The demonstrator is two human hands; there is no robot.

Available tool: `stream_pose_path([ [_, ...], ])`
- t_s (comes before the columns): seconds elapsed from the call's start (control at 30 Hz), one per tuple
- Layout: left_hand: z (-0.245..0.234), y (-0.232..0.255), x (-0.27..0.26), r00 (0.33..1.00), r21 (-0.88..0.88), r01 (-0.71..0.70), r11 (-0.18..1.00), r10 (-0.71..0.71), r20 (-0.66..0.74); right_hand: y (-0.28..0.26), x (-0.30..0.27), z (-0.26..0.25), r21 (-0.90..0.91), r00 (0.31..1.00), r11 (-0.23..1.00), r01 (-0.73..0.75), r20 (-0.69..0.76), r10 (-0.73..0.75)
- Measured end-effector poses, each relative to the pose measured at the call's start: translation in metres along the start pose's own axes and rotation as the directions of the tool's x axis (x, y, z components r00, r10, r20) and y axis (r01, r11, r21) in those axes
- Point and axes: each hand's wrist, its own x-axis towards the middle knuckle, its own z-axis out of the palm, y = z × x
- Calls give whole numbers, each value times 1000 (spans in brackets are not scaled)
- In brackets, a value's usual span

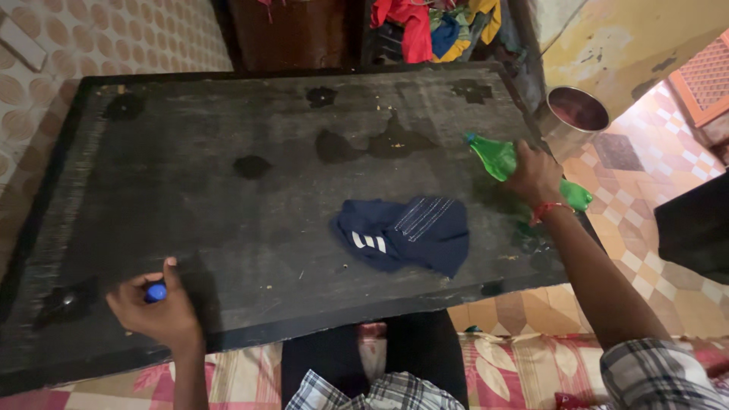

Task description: The person pours liquid from a green bottle onto a table surface and wipes the surface with a cloth. Then, the person folds a blue garment on the cleaned table.

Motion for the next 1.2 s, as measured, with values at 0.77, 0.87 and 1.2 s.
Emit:
stream_pose_path([
  [0.77,-32,16,6,988,-72,87,994,-95,-122,-197,-34,-73,419,899,820,391,17,-438],
  [0.87,-51,27,13,983,-105,130,986,-142,-120,-245,-46,-77,498,796,684,532,-18,-606],
  [1.2,-109,34,33,939,-327,231,916,-298,-172,-348,-80,-63,497,666,587,639,26,-746],
])
